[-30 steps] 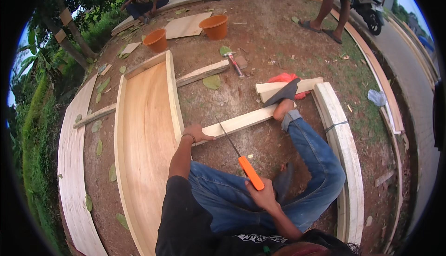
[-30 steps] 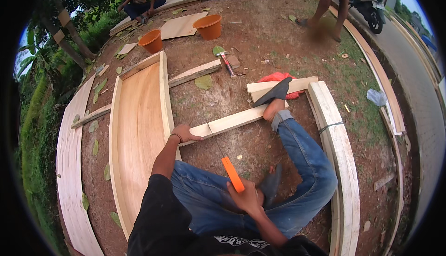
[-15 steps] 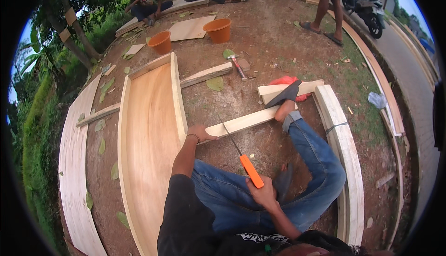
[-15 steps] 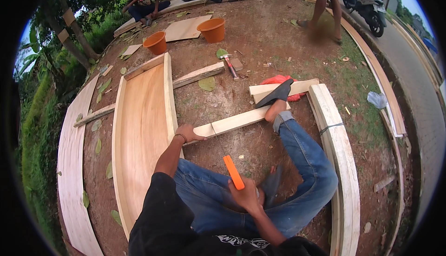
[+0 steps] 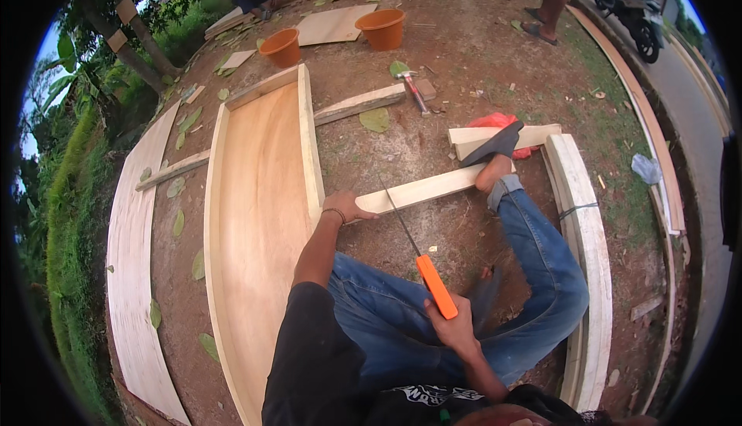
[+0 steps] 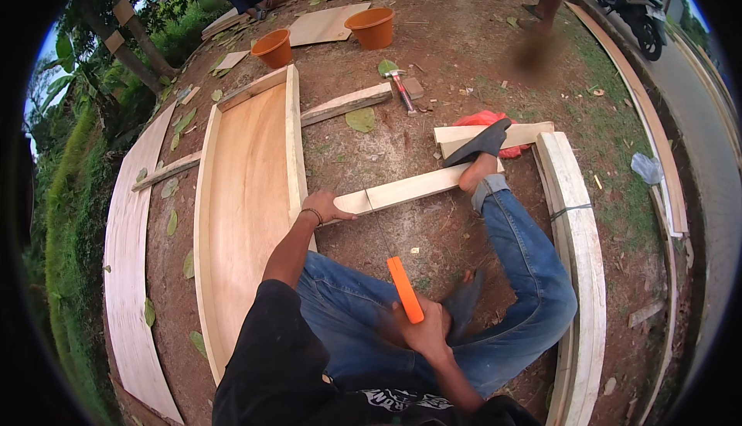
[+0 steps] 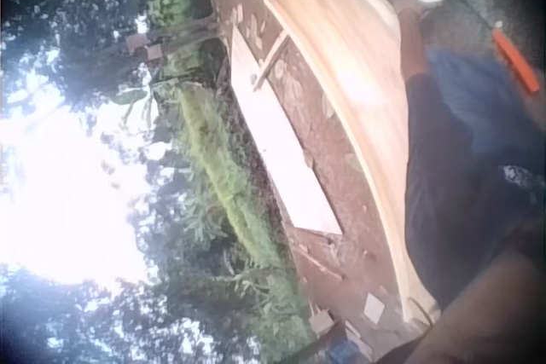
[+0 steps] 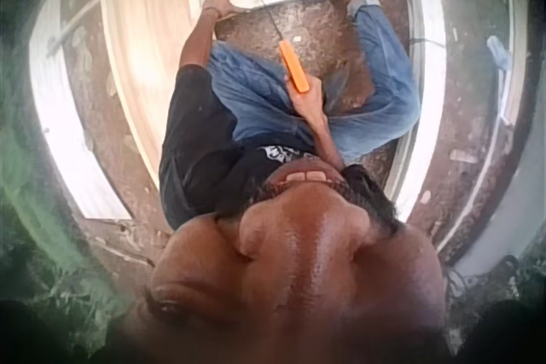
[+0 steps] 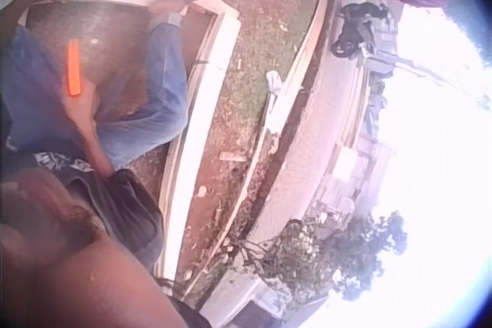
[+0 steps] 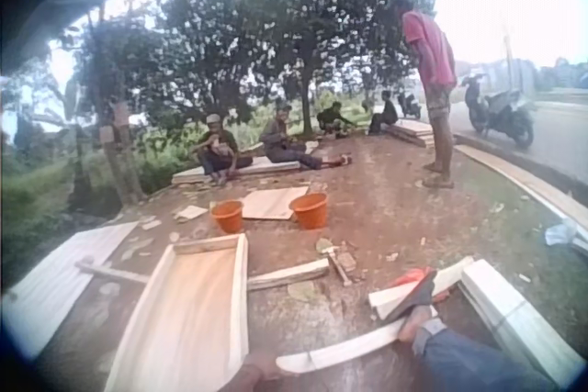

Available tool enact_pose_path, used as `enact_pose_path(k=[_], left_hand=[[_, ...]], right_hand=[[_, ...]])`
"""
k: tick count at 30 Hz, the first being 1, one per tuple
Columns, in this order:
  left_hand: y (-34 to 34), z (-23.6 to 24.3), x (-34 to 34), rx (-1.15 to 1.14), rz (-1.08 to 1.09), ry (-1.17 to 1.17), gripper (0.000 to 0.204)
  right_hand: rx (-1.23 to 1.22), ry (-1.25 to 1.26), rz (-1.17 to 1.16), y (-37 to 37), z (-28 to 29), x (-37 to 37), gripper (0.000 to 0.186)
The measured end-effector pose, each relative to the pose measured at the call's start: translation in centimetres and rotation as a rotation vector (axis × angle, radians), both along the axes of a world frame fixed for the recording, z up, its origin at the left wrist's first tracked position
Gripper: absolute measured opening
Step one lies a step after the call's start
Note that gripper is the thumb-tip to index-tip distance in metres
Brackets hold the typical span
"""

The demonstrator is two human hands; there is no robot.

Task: The person sits on the ground and uses a hand saw to cut a wooden plank that is part of a larger wooden frame. After cutting, the person places the cut piece onto the frame.

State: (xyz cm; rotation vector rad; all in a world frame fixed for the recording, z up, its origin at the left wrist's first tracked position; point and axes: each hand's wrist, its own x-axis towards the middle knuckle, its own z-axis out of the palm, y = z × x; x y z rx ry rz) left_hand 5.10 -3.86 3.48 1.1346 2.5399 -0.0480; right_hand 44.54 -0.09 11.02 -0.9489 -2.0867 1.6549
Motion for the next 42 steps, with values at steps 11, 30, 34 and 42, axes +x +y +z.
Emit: enact_pose_path(k=[11,30,34,42], left_hand=[[0.1,0.6,0.8,-0.009,-0.005,0.024,0.104],[-1.4,0.8,0.4,0.031,-0.111,0.025,0.094],[-0.9,1.0,0.5,0.047,-0.1,0.022,0.093],[-0.8,1.2,0.5,0.042,-0.1,-0.033,0.089]], right_hand=[[-0.062,0.05,-0.06,0.3,-3.2,-3.9,0.018],[0.072,-0.021,-0.028,-1.2,-2.7,-1.2,0.017],[0.14,0.003,-0.026,-1.3,-1.6,-0.1,0.016],[-0.042,-0.125,-0.093,0.6,-5.9,-5.7,0.023]])
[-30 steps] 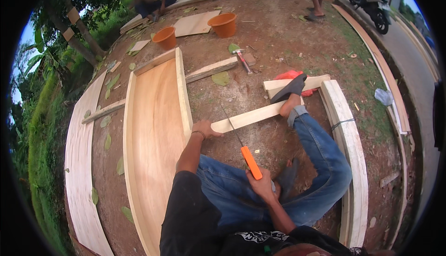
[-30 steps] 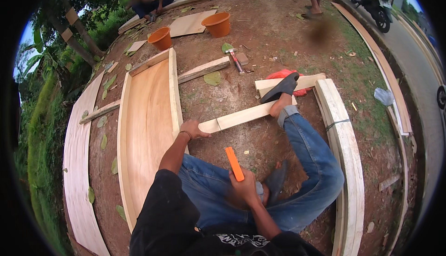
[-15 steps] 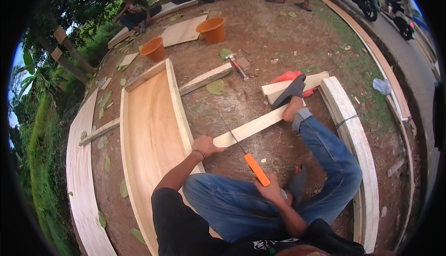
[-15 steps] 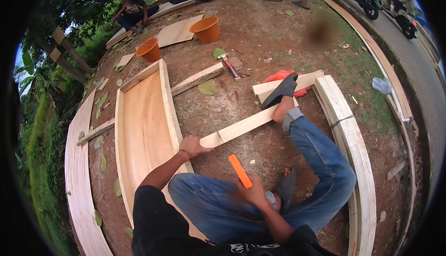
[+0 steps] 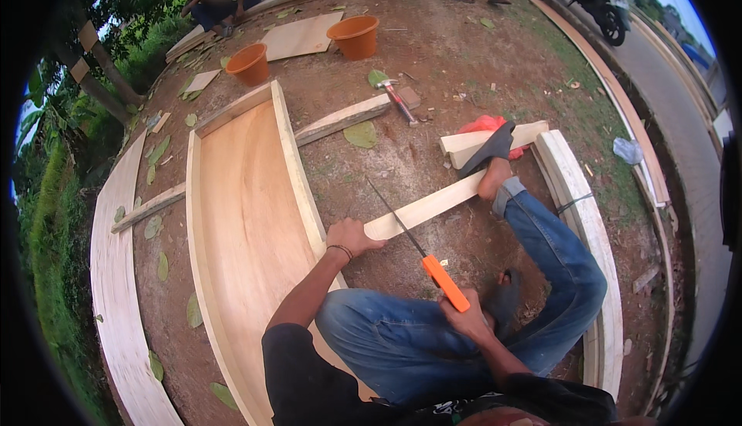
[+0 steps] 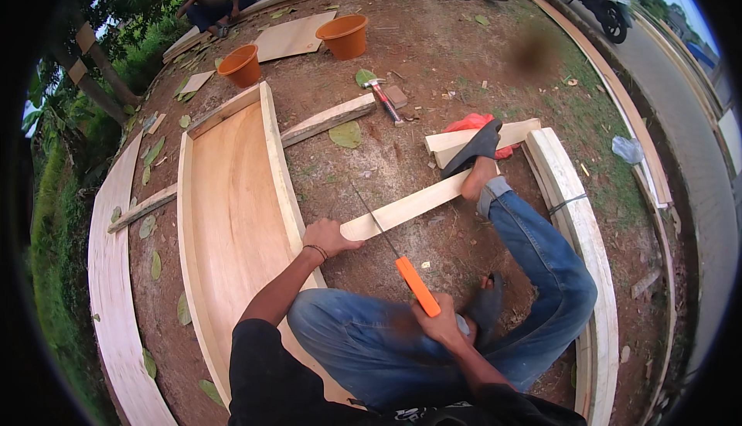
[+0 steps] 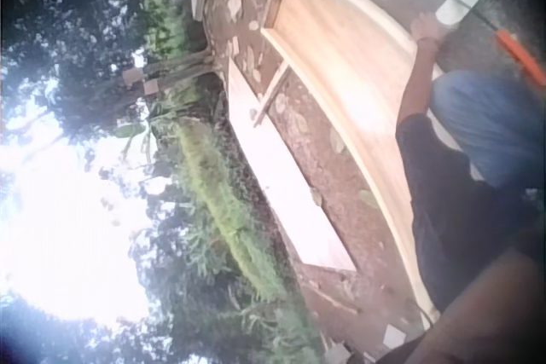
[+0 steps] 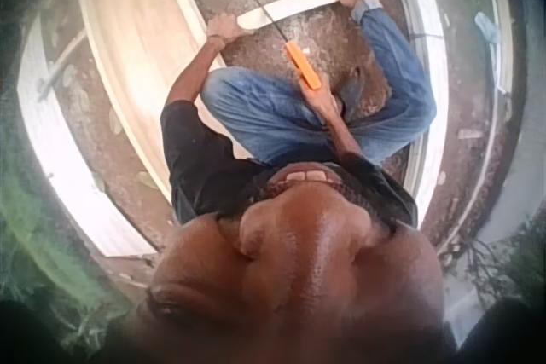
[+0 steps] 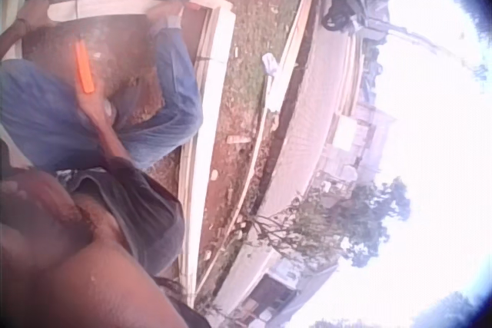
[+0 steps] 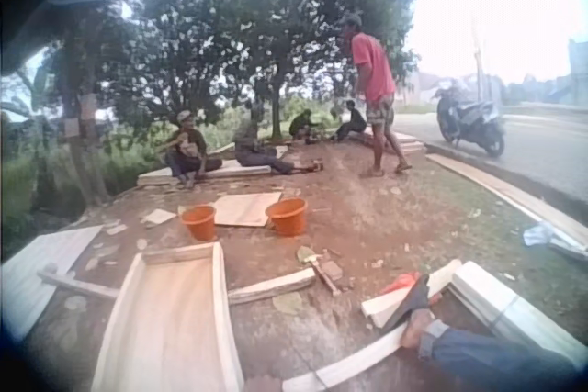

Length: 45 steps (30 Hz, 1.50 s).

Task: The person sits on the ground and uses a hand saw to cut a wooden plank that is part of a larger wooden frame. After cutting, the person places the cut piece onto the frame.

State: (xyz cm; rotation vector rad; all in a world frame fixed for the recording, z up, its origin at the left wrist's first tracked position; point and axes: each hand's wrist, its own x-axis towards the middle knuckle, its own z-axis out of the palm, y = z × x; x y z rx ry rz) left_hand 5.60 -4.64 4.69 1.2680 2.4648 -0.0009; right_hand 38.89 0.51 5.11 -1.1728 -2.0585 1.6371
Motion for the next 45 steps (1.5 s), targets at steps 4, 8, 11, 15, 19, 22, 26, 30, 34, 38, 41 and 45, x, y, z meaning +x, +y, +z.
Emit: enact_pose_path(k=[4,8,11,15,19,22,26,30,34,38,41,45], left_hand=[[0.3,0.1,0.1,0.013,-0.009,0.056,0.085],[0.4,0.2,0.6,0.026,0.01,0.012,0.088],[-0.6,0.2,0.0,0.028,0.036,0.03,0.086],[-0.4,0.1,0.3,0.028,0.043,0.03,0.084],[-0.1,-0.3,0.8,0.062,0.022,0.046,0.086],[0.2,0.2,1.4,0.055,0.022,0.079,0.082],[-0.1,-0.7,0.4,0.021,0.044,0.071,0.083],[-0.3,-0.6,1.1,0.046,0.037,0.13,0.085],[1.3,0.1,1.6,0.024,-0.003,0.151,0.087],[-0.1,-0.2,1.1,-0.011,0.013,0.19,0.09],[-0.3,-0.5,1.6,0.008,0.03,0.222,0.091],[0.7,-1.2,1.7,0.096,-0.011,0.228,0.092]], right_hand=[[0.085,0.146,0.057,-2.1,4.5,7.5,0.018],[-0.064,0.041,0.014,1.9,-1.5,-1.2,0.026],[-0.014,0.115,0.037,1.9,-3.1,-6.0,0.028],[0.027,0.107,0.051,-1.7,3.0,6.5,0.02],[0.039,0.044,0.063,-0.8,1.4,4.9,0.022],[-0.038,0.076,0.02,2.9,-2.8,-4.5,0.034],[-0.071,0.032,0.042,0.4,0.3,0.7,0.029],[-0.007,-0.018,0.112,-2.6,6.7,8.7,0.009],[-0.108,0.017,0.026,1.5,1.0,-1.3,0.026],[-0.036,0.067,0.12,0.3,1.4,1.7,0.021],[-0.008,-0.002,0.143,-2.6,7.5,8.4,0.027],[-0.053,0.053,0.059,2.6,-0.4,-2.3,0.021]])
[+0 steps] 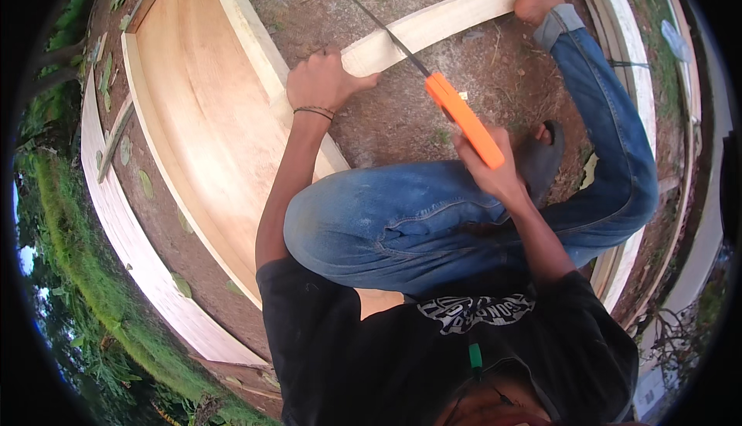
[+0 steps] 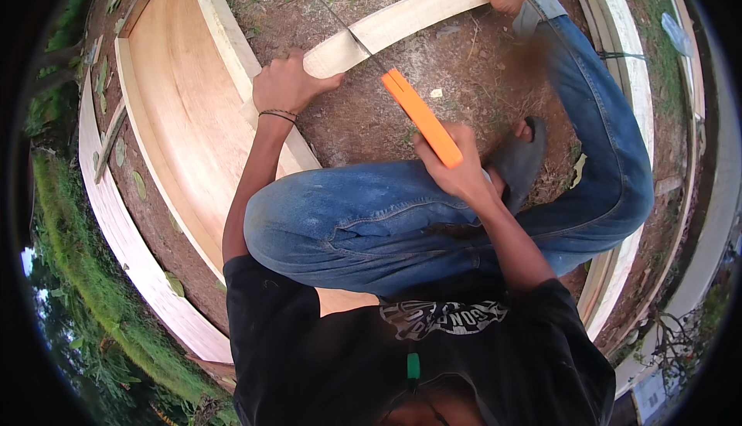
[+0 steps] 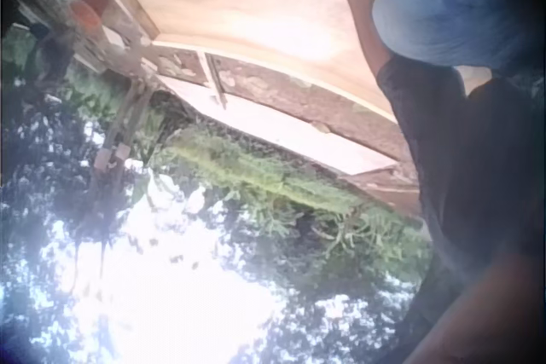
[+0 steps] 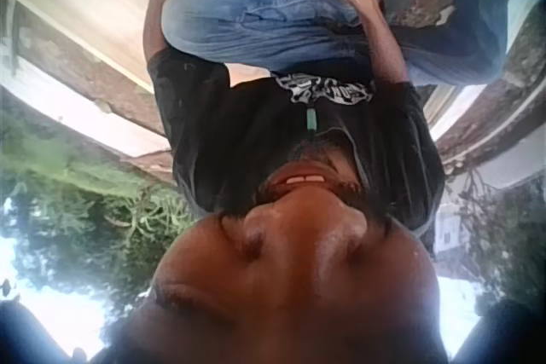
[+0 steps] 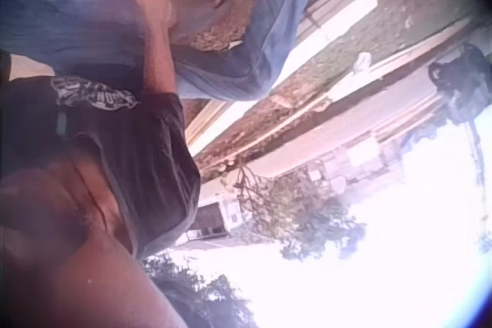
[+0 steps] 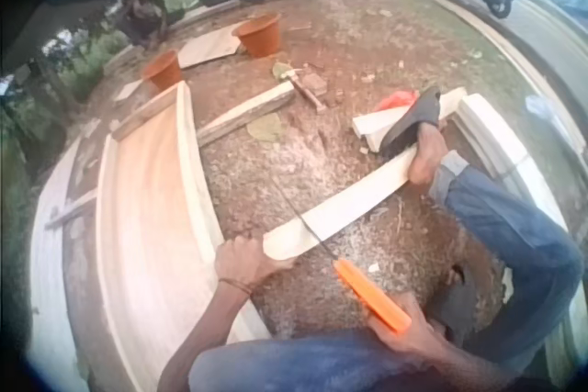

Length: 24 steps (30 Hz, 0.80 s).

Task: The person sits on the ground and uses a hand saw to cut a wooden plank that is part of a larger wooden frame. After cutting, the person places the cut piece onto the frame.

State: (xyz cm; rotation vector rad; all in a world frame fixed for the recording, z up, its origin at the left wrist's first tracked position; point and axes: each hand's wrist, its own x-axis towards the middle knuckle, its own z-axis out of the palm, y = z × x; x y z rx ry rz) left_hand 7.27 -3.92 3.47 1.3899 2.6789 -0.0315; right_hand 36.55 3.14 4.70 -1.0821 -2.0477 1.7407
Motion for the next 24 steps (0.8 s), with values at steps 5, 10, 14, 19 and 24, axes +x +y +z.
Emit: enact_pose_path(k=[5,10,14,19,24], left_hand=[[-0.4,1.1,0.1,-0.117,0.053,-0.046,0.086],[-1.5,-0.1,0.3,-0.062,0.079,0.03,0.088],[-0.4,-0.3,0.1,-0.007,0.002,0.004,0.093],[-2.2,0.0,0.6,-0.092,0.1,0.024,0.096],[-0.4,-0.2,1.3,-0.047,0.049,0.019,0.098]], right_hand=[[0.086,-0.034,0.121,-2.0,1.9,4.9,0.011],[0.169,-0.019,0.096,-3.7,5.2,7.5,0.015],[-0.052,-0.046,-0.007,-0.1,0.1,-2.6,0.018],[0.135,-0.005,0.158,-3.6,6.0,8.8,0.025],[-0.001,-0.037,0.039,-0.6,1.8,0.6,0.012]])
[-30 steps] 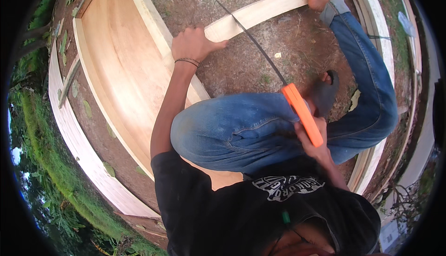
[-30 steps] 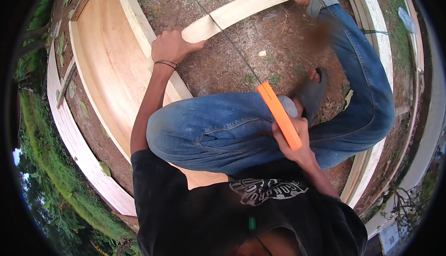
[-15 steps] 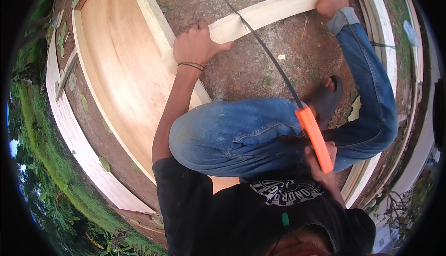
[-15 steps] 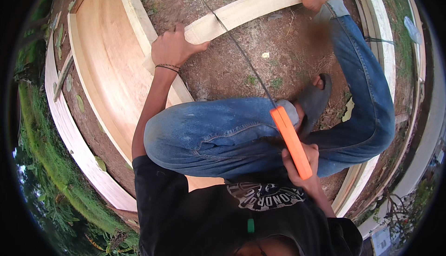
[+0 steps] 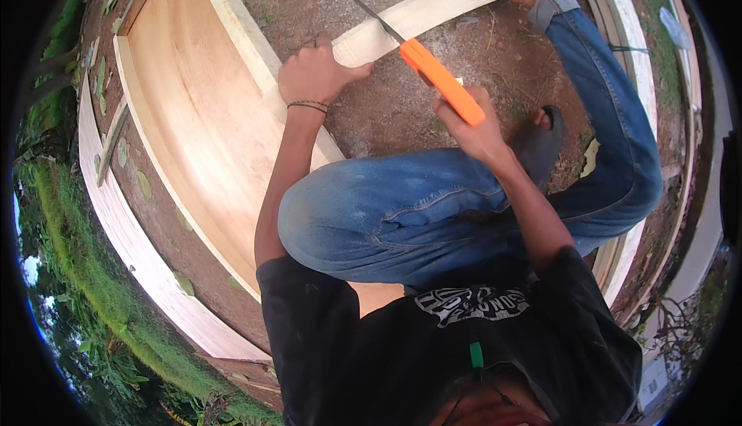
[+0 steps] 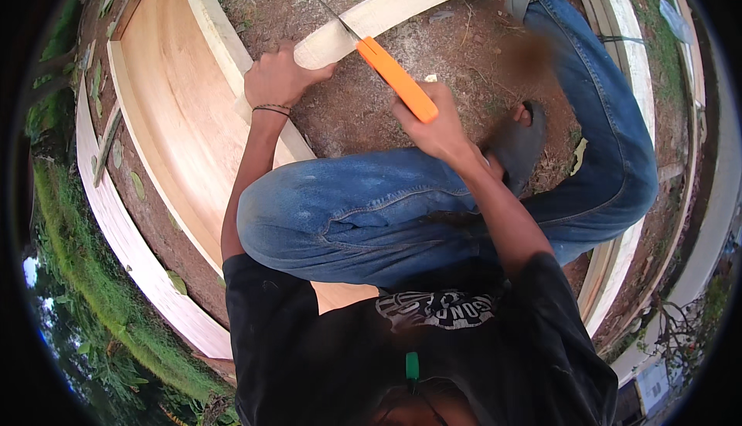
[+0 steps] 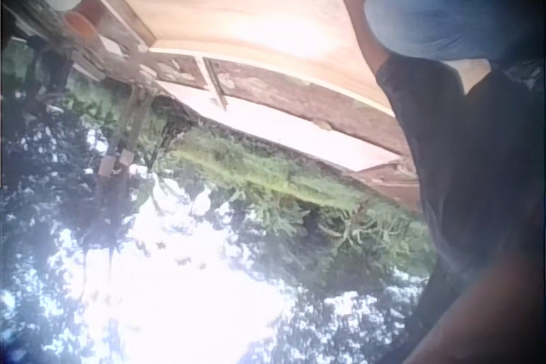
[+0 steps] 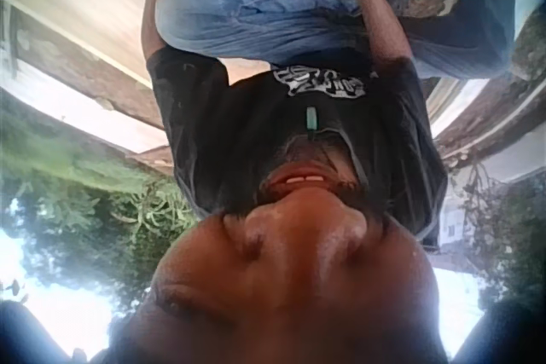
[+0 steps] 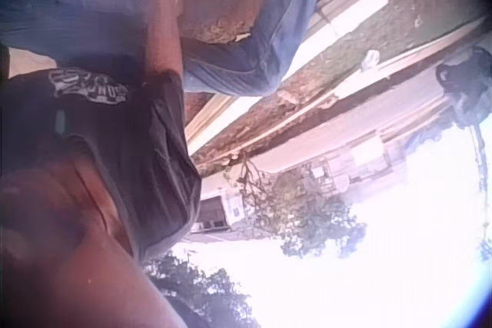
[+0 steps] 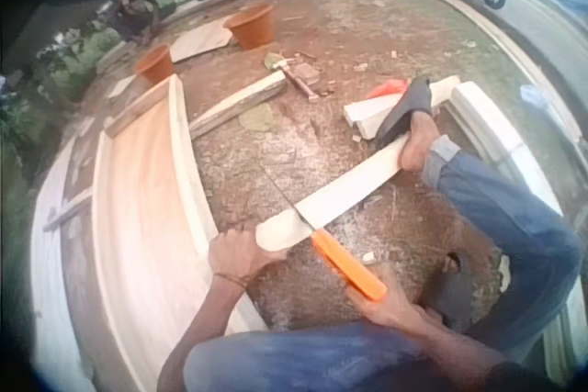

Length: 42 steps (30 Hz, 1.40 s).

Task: The person sits on the ground and uses a hand saw to cut a wooden plank that is part of a larger wooden frame. After cutting, the person places the cut piece onto the frame.

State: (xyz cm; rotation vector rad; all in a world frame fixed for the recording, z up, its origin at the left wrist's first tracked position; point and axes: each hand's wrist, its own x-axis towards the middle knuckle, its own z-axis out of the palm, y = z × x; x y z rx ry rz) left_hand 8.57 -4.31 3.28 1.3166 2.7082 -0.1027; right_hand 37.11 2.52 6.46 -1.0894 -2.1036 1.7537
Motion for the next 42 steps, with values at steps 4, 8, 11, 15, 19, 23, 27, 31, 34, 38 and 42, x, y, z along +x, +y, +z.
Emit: enact_pose_path(k=[4,8,11,15,19,23,27,31,34,38,42], left_hand=[[-0.2,0.7,-0.8,-0.001,0.0,0.025,0.09],[-1.6,-0.1,-0.8,0.006,0.011,0.05,0.091],[0.4,0.0,0.1,0.046,-0.047,0.035,0.088],[-0.7,0.3,-0.5,0.037,-0.019,0.041,0.087],[-2.0,-0.8,-0.9,0.087,-0.004,0.127,0.085],[0.3,-0.7,-0.3,0.097,-0.071,0.051,0.084],[-0.2,0.6,-0.7,0.042,-0.027,0.078,0.083],[-1.9,-0.9,-0.4,0.097,-0.028,0.144,0.083],[-0.5,-0.8,-0.6,0.109,-0.066,0.087,0.082],[0.1,0.5,-0.2,0.017,-0.023,0.012,0.079],[-1.7,-0.2,-0.6,0.057,-0.002,0.107,0.081]], right_hand=[[0.031,-0.004,0.01,-1.5,0.6,2.6,0.015],[0.119,0.072,0.069,-2.7,5.1,8.8,0.006],[-0.009,-0.001,-0.033,0.9,-0.8,-0.2,0.013],[0.105,0.017,0.078,-0.6,1.4,3.2,0.007],[0.177,0.052,0.144,-2.6,5.4,10.1,0.033],[-0.019,-0.02,-0.002,2.2,-1.2,-2.2,0.013],[0.02,-0.007,0.03,-0.8,0.6,2.6,0.012],[0.148,-0.058,0.138,-2.9,6.4,10.5,0.024],[0.095,-0.057,0.073,0.0,2.1,3.5,0.016],[-0.015,-0.01,0.005,0.9,0.8,0.4,0.01],[0.132,0.023,0.154,-2.2,6.4,10.2,0.003]])
